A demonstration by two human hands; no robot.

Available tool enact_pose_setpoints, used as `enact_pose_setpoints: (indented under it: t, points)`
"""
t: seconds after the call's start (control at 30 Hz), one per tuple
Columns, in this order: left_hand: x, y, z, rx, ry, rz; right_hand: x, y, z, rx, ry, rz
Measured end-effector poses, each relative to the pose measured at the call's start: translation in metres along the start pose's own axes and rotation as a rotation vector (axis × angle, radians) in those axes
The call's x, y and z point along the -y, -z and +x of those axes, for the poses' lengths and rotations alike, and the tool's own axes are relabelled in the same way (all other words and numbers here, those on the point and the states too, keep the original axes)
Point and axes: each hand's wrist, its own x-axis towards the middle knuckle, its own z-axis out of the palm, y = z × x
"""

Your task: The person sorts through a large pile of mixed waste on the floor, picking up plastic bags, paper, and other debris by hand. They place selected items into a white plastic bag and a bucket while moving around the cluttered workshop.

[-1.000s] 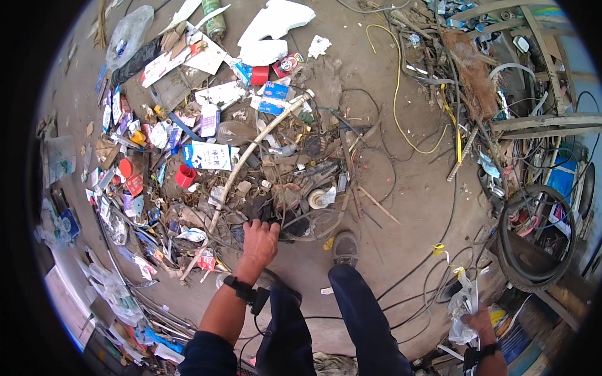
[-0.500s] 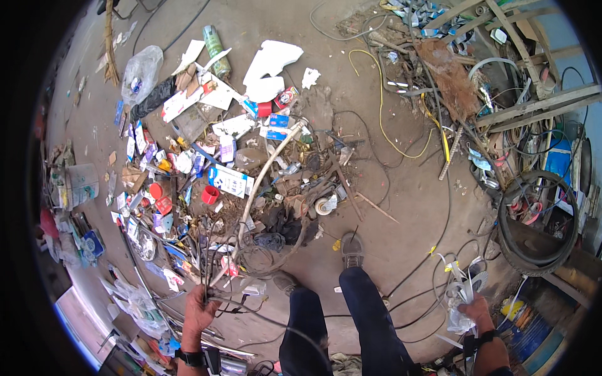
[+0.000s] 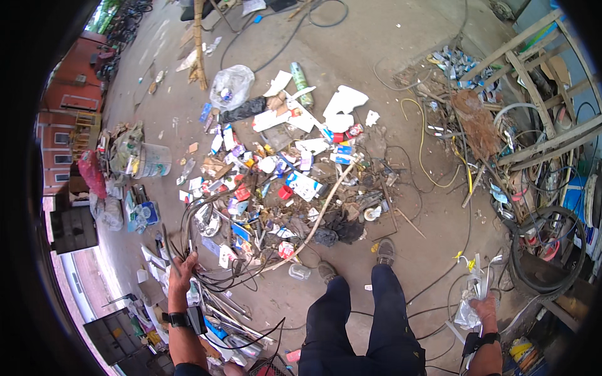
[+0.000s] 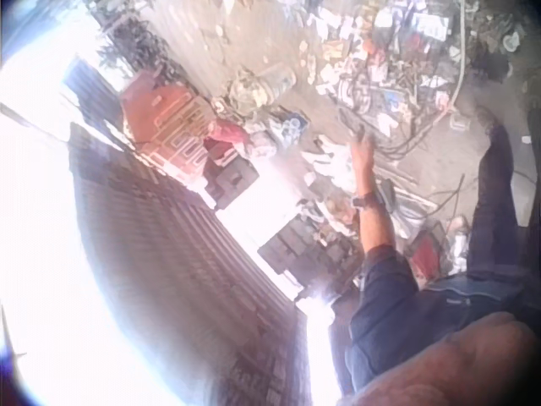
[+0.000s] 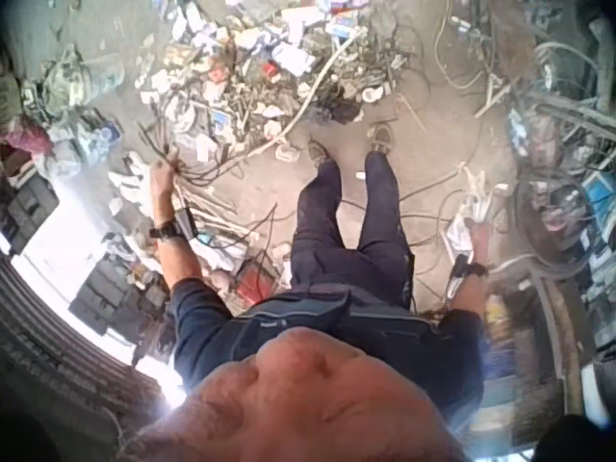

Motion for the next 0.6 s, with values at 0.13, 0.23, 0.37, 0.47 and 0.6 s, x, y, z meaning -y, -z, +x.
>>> enact_pose_setpoints:
  t: [0.13, 0.23, 0.37, 0.47, 0.6]
  points:
    - [-0.043, 0.054, -0.045, -0.009, 0.005, -0.221, 0.020, 0.016, -0.008, 0.004, 0.099, 0.042]
    - [-0.061, 0.088, -0.086, -0.155, -0.068, -0.412, 0.043, 0.024, -0.010, 0.010, 0.185, 0.181]
    - [-0.056, 0.128, -0.127, -0.312, -0.042, -0.362, 0.080, 0.049, -0.020, -0.029, 0.304, 0.159]
    - [-0.046, 0.156, -0.137, -0.441, -0.133, -0.489, 0.106, 0.074, -0.039, -0.140, 0.310, 0.031]
    - [-0.003, 0.207, -0.104, -0.519, -0.124, -0.784, 0.129, 0.076, -0.070, -0.206, 0.311, -0.200]
